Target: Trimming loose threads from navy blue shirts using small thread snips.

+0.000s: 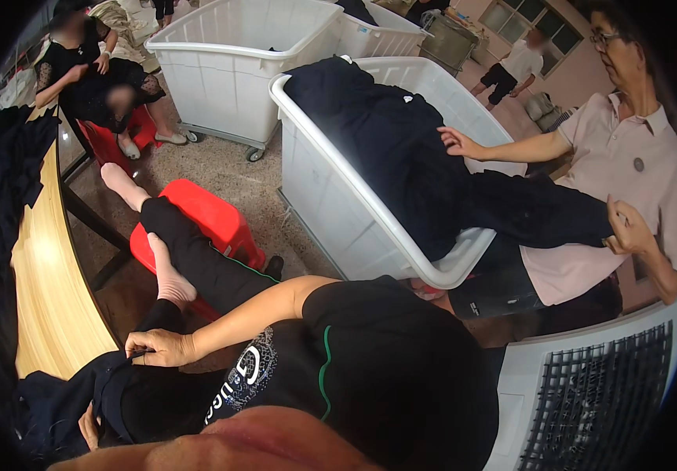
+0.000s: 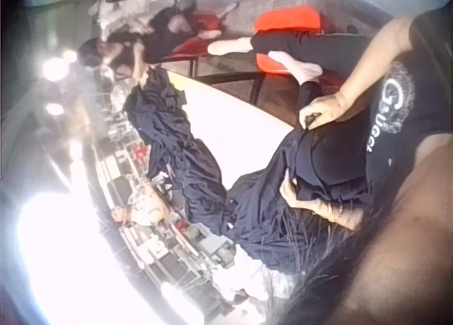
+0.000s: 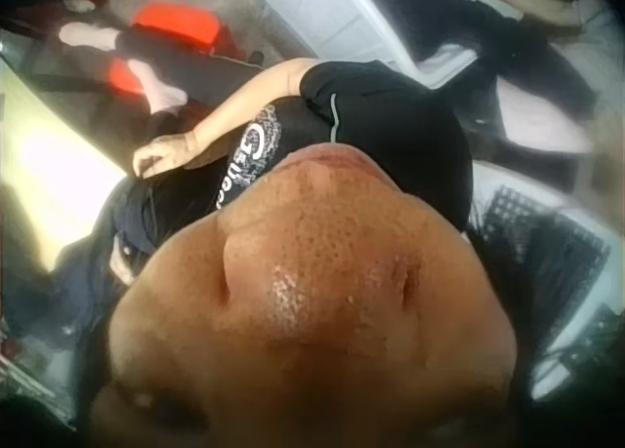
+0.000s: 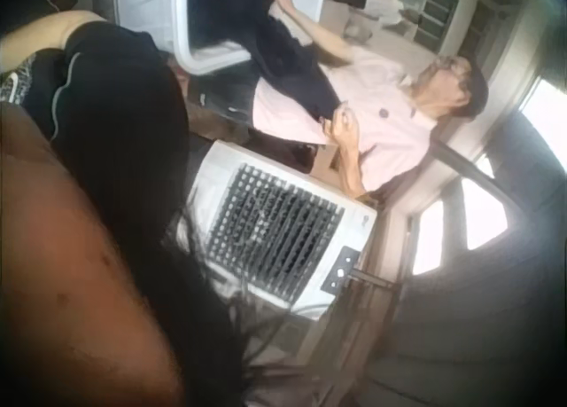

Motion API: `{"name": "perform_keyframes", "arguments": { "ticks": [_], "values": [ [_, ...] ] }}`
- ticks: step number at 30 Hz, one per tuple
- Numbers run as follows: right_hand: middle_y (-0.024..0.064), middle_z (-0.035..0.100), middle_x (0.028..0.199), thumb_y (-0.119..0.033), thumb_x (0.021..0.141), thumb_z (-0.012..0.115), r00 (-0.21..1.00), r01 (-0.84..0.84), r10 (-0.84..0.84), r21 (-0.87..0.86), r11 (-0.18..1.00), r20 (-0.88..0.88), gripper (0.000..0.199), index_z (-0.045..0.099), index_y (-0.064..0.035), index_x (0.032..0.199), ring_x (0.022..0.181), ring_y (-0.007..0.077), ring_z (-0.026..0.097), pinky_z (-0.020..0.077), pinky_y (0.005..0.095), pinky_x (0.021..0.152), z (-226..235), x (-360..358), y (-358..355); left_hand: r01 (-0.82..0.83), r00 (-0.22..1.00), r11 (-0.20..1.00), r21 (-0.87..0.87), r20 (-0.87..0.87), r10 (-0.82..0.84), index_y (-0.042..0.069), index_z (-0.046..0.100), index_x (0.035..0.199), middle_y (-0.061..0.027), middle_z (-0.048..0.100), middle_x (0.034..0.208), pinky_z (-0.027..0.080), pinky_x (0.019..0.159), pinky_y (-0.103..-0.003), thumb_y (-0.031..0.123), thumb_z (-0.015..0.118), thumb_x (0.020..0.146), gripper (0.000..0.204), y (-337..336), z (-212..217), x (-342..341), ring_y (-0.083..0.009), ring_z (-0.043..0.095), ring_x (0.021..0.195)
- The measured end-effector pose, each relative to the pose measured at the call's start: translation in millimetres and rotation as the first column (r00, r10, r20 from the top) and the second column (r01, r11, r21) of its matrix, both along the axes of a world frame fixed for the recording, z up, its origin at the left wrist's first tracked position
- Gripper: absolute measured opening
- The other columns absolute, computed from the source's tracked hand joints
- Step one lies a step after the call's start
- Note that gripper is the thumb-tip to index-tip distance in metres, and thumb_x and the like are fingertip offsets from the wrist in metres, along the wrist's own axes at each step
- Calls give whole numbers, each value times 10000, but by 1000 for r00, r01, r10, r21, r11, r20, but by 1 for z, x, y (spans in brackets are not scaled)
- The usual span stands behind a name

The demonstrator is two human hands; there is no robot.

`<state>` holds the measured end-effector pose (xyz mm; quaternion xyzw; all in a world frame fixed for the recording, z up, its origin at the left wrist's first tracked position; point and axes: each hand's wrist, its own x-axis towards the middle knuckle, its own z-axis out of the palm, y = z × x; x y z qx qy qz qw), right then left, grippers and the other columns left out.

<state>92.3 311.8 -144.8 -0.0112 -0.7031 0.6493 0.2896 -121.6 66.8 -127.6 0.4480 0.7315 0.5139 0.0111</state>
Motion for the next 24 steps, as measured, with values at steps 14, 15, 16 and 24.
{"name": "perform_keyframes", "arguments": {
  "ticks": [14, 15, 16, 24],
  "values": [
    [87, 643, 931, -156, 888, 714, 989, -118, 103, 139, 983, 109, 144, 672, -59, 986, 887, 202, 664, 529, 320, 775, 27, 1, 39, -120, 990, 992, -45, -81, 116, -55, 691, 1080, -105, 654, 1078, 482, 782, -206, -112, 495, 841, 314, 53, 70, 56, -180, 623, 984],
    [50, 630, 911, -140, 868, 744, 989, -138, 119, 234, 962, 94, 169, 703, -70, 1016, 876, 148, 619, 495, 305, 772, 21, -1, 51, -66, 996, 997, 35, 64, 63, -58, 694, 1073, -102, 652, 1071, 488, 779, -206, -129, 503, 828, 319, 57, 76, 57, -181, 625, 977],
    [58, 655, 947, -113, 863, 732, 982, -147, 95, 339, 929, 165, 211, 697, -75, 1068, 901, 153, 626, 494, 313, 806, 37, -1, 56, -160, 984, 987, 9, 85, 159, -53, 708, 1054, -92, 650, 1046, 489, 765, -205, -167, 547, 771, 345, 56, 85, 68, -173, 630, 945],
    [109, 636, 1173, -220, 1002, 543, 942, -333, 308, 255, 908, 135, 353, 525, 6, 1272, 1092, 194, 596, 443, 315, 974, 84, -35, 60, -259, 778, 956, 138, -557, 291, 133, 762, 999, 7, 650, 809, 470, 686, -290, 20, 735, 617, 399, 46, 78, 69, -172, 608, 719]
  ]
}}
